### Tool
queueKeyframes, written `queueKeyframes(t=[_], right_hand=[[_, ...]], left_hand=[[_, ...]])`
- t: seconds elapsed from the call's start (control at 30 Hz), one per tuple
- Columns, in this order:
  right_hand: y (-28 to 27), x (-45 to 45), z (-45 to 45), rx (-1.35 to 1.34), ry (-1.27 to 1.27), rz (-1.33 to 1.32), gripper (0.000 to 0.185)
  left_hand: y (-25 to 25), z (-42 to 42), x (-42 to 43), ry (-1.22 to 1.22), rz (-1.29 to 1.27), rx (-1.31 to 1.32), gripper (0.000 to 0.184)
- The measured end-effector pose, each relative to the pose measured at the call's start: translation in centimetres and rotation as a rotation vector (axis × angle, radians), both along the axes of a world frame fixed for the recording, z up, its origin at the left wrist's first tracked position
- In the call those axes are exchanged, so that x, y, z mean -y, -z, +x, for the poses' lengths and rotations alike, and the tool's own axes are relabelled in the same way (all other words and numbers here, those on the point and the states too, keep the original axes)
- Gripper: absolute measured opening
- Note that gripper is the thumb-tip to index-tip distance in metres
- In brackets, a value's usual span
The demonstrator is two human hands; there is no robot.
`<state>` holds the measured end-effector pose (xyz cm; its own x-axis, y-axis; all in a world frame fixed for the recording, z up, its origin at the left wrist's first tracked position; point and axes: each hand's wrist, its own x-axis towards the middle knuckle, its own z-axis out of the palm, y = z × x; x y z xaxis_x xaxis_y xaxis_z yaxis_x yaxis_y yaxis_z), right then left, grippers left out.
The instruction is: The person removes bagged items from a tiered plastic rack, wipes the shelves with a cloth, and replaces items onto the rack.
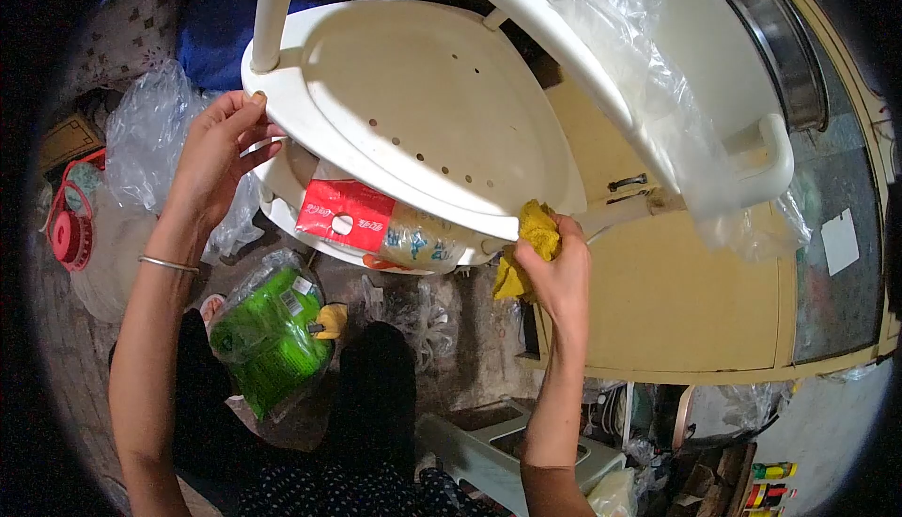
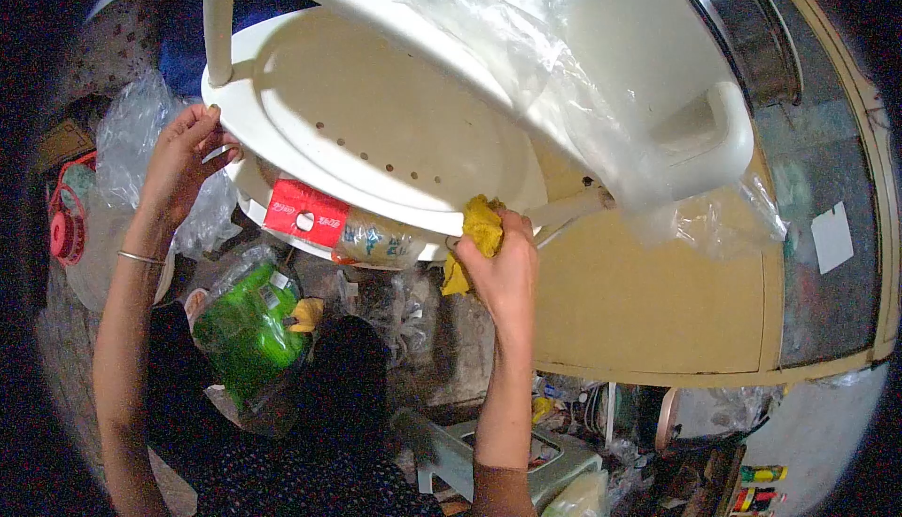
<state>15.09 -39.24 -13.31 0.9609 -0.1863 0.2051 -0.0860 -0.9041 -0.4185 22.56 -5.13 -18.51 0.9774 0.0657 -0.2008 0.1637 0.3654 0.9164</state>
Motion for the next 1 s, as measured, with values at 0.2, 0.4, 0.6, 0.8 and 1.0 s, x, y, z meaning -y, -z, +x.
queueKeyframes(t=[0.2, 0.4, 0.6, 0.8, 1.0], right_hand=[[0.2, 0.2, -0.1, 0.009, -0.01, -0.005, 0.046], [-0.3, -0.5, 0.0, -0.002, -0.01, -0.066, 0.05], [-1.3, -3.7, 0.8, -0.028, -0.071, -0.255, 0.053], [-1.9, -6.1, 2.0, -0.081, -0.187, -0.285, 0.051], [-2.4, -6.3, 3.0, -0.213, -0.233, -0.243, 0.043]], left_hand=[[-0.4, -0.1, 0.3, -0.021, 0.025, -0.005, 0.016], [-0.1, -0.1, 0.1, -0.002, 0.009, 0.005, 0.016], [-0.2, -0.2, 0.3, -0.01, 0.007, -0.002, 0.016], [0.1, -0.1, 0.3, -0.008, 0.002, 0.012, 0.016], [-0.3, -0.3, 0.5, -0.014, 0.003, 0.004, 0.016]])
